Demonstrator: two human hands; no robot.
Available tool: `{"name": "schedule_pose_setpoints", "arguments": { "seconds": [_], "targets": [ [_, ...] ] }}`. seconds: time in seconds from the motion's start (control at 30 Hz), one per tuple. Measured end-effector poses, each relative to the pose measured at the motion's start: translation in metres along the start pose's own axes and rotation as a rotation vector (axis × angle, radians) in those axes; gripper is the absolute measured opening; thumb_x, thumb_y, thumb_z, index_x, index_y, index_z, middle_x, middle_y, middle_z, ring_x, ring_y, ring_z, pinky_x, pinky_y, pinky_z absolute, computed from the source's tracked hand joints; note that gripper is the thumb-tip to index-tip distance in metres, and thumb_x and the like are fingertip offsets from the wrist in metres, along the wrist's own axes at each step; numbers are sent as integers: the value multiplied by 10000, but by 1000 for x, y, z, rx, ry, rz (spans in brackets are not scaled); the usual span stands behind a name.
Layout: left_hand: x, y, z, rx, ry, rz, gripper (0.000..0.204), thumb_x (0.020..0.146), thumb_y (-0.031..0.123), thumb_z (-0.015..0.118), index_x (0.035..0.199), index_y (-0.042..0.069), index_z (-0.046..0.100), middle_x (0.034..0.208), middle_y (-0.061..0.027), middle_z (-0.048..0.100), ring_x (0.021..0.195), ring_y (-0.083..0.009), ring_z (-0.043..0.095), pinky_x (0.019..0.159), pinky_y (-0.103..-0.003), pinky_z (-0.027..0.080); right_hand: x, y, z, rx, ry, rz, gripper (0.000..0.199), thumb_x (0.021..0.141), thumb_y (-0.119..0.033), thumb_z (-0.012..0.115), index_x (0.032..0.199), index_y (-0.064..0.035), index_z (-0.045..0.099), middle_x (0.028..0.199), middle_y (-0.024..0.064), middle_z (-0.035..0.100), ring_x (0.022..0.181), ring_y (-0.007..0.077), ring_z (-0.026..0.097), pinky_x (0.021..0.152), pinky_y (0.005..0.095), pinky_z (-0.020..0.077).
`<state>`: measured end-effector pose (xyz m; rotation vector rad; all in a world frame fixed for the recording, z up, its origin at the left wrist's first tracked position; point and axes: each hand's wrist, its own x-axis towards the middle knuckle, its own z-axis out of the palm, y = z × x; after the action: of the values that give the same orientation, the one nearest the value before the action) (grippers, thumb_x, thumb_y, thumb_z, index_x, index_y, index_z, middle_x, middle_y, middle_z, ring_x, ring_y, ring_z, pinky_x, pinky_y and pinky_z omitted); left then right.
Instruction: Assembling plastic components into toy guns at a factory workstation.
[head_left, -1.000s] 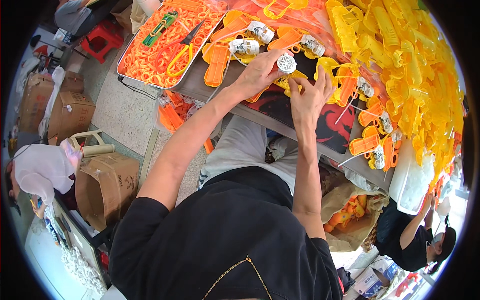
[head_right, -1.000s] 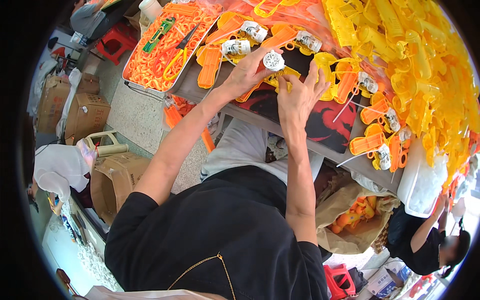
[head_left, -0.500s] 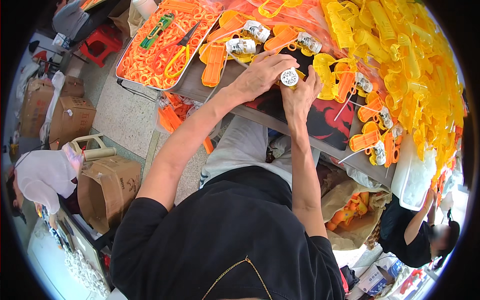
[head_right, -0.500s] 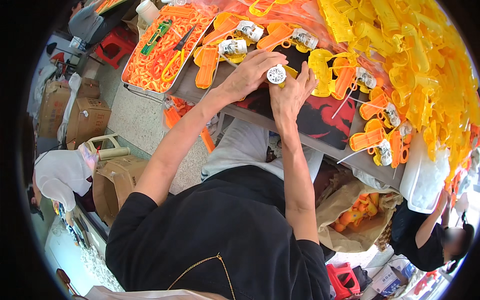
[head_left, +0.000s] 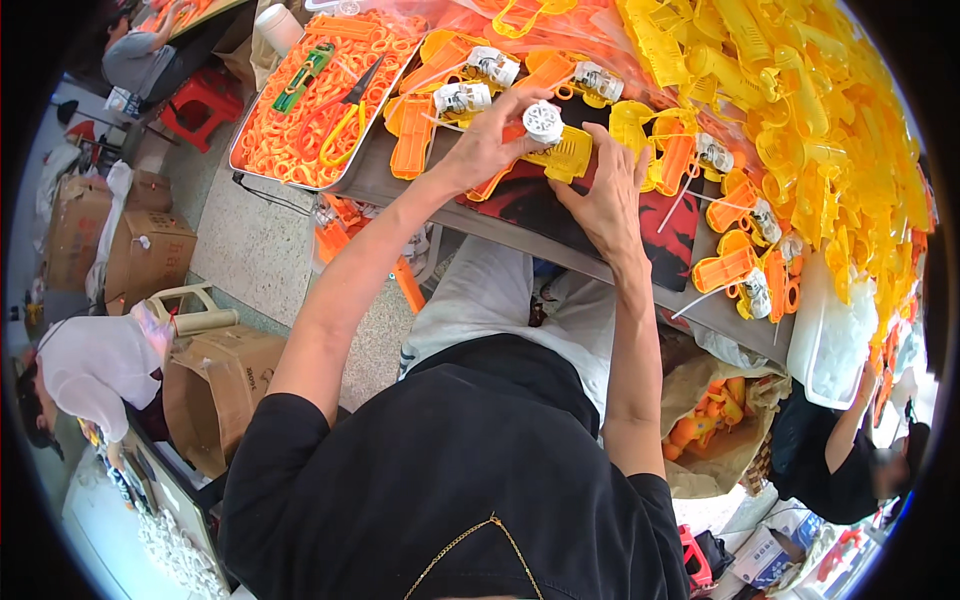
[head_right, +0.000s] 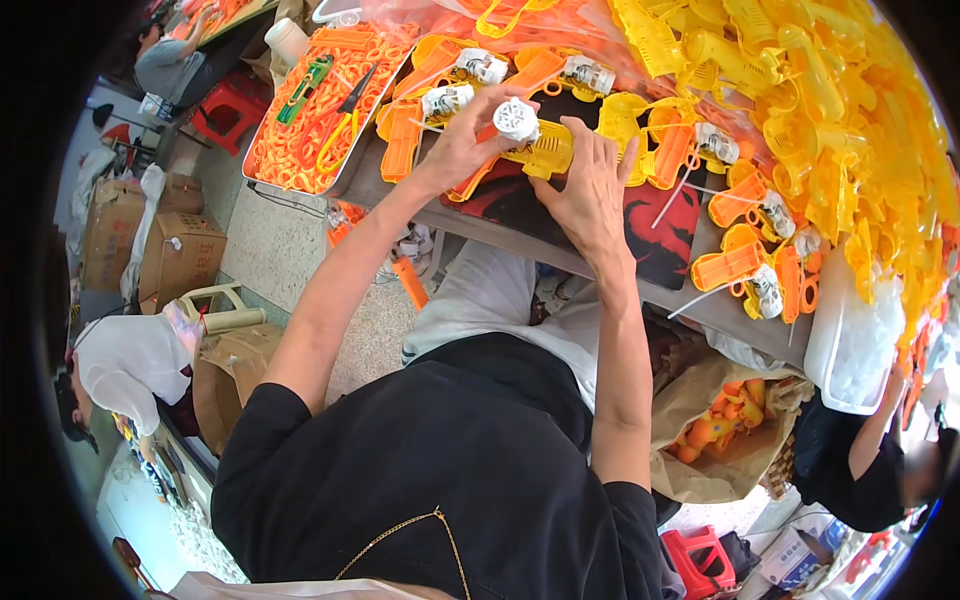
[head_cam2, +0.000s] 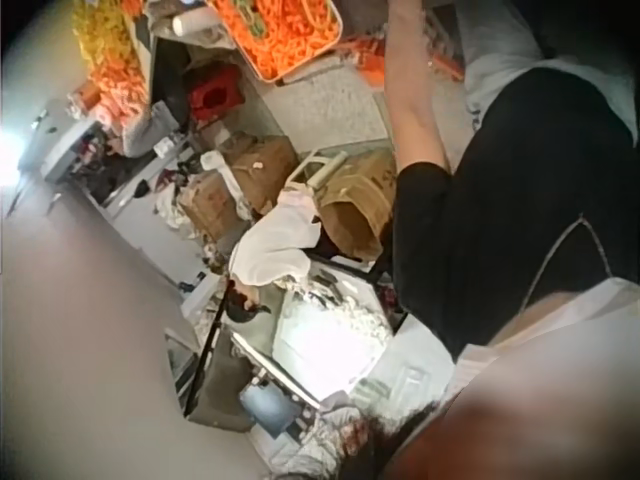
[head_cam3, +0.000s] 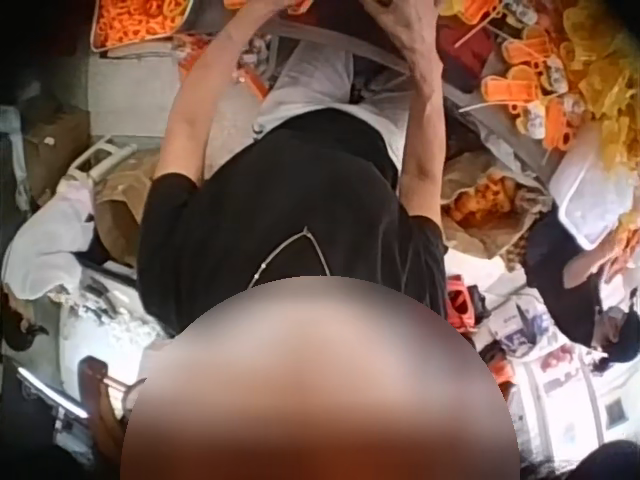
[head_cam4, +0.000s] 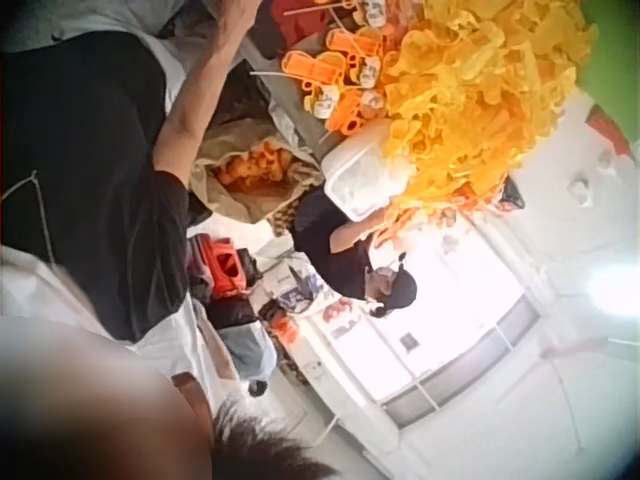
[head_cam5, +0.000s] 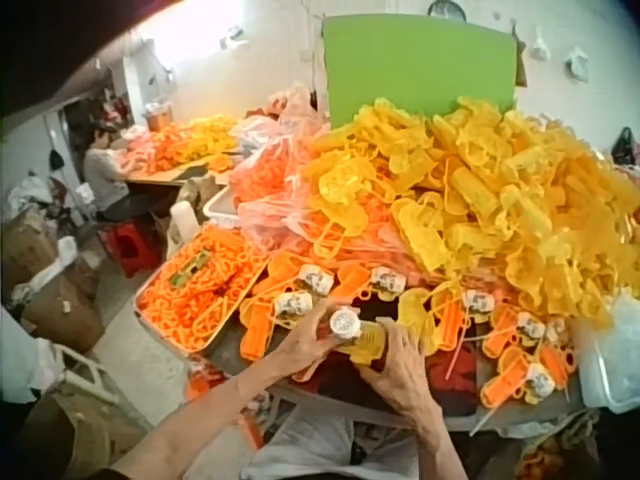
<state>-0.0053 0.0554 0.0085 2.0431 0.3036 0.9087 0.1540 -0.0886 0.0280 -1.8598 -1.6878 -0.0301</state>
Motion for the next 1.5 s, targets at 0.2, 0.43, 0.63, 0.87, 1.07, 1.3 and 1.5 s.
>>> {"name": "schedule_pose_setpoints", "arguments": {
  "seconds": [0.2,0.43,0.63,0.87,1.07,1.3,1.5],
  "targets": [
    [11,11,-15,-35,-20,-38,462,971,171,701,1387,67,528,1340,-52,635,1231,-153,603,1058,-356,499,0,-3,-1,303,99,10,821,764,-203,835,1457,-79,412,1331,168,554,1280,345,518,1145,493,327],
    [31,26,-32,203,-196,117,434,939,136,707,1356,80,599,1313,-72,647,1213,-217,619,1056,-364,479,3,-5,-12,385,37,83,872,760,-202,845,1491,-56,391,1336,181,561,1265,339,536,1080,463,389],
    [47,32,-38,286,-364,162,480,913,139,706,1382,105,608,1248,-95,669,1172,-288,620,1003,-402,477,5,1,-14,440,45,62,866,753,-187,859,1475,-39,406,1273,191,600,1158,336,594,1012,447,454],
    [53,35,-37,329,-430,99,490,906,137,702,1387,105,613,1153,-109,722,1036,-307,667,912,-414,497,5,-1,-21,526,39,118,850,747,-173,867,1455,-26,420,1236,190,617,1096,331,613,968,427,496],
    [42,28,-24,273,-275,74,497,914,154,718,1390,77,599,1212,-111,708,1117,-260,668,958,-380,512,4,6,-14,370,135,39,773,769,-138,853,1422,-36,453,1274,156,586,1091,272,602,948,392,501],
    [17,7,-9,97,-18,-50,559,957,132,700,1472,64,493,1381,-109,614,1211,-220,625,1036,-369,494,-10,10,-6,187,-10,-10,624,779,-123,821,1331,-84,533,1322,149,555,1257,358,501,1104,462,345],
    [7,3,6,121,28,33,532,937,115,708,1432,64,519,1359,-123,616,1264,-265,590,1066,-384,471,-20,4,12,77,6,-2,531,785,-66,785,1274,-138,591,1440,152,443,1339,369,428,1173,553,255]
  ]
}}
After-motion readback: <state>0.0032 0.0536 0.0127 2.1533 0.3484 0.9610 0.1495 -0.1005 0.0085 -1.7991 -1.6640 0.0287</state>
